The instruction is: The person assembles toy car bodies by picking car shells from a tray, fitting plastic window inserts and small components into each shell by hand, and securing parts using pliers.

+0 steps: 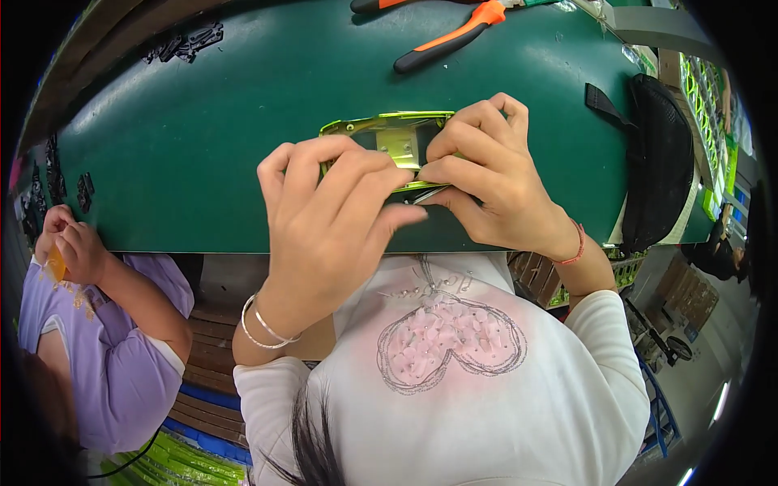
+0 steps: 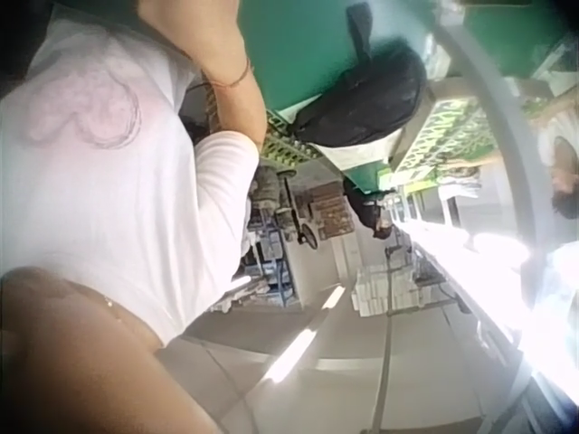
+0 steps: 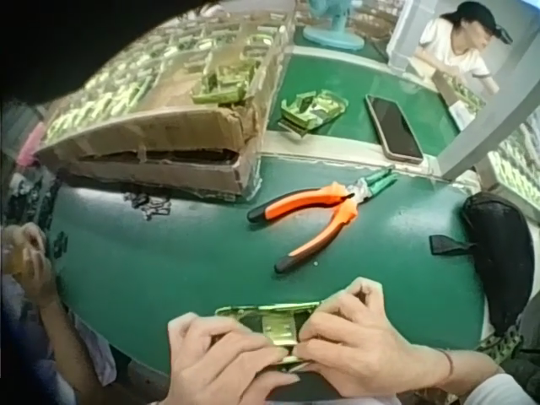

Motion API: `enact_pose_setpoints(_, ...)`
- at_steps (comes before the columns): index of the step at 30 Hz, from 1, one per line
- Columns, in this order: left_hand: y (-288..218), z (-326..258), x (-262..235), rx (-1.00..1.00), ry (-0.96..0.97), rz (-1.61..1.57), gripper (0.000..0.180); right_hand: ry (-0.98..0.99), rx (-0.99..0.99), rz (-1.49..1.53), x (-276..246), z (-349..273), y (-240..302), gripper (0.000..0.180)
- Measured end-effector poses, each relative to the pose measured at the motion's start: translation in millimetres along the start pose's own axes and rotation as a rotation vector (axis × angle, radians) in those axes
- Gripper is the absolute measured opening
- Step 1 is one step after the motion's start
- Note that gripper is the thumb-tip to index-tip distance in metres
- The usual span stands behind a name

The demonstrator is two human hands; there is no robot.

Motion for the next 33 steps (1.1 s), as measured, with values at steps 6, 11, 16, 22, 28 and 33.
enact_pose_setpoints(6, -2.0, -5.6, 12.3, 0.138, -0.109, 0.080, 0.024, -0.027, -0.033, -0.001, -1.3, 0.9, 0.7, 0.026)
enact_pose_setpoints(11, -8.5, -10.8, 22.3, 0.203, -0.173, 0.093, 0.015, -0.022, -0.119, -0.076, -1.4, -2.9, 8.6, 0.024)
enact_pose_setpoints(16, 3.3, 9.7, 17.7, 0.170, -0.023, -0.101, 0.029, -0.055, -0.073, -0.038, -9.1, 2.4, -2.0, 0.021)
enact_pose_setpoints(22, 6.1, 7.0, 7.5, -0.046, 0.072, -0.272, 0.048, 0.062, -0.049, -0.047, -4.1, -4.5, -2.9, 0.025)
enact_pose_setpoints(28, -10.1, -2.5, -6.1, 0.179, -0.036, -0.063, 0.054, 0.119, -0.024, 0.175, -4.2, -9.2, -7.9, 0.024)
enact_pose_setpoints(33, -1.9, -1.0, -11.2, 0.037, -0.107, -0.244, 0.077, 0.075, 0.008, 0.410, -8.7, -9.4, -9.5, 0.025)
Point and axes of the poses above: each hand's wrist, its own z-axis towards the middle knuckle, its own x-axis out of the palm, y = z × x, the point moved 7 cm from there along z, towards the middle knuckle, and after that the axes turned 8 degrees about -y, right-handed, at the moved point
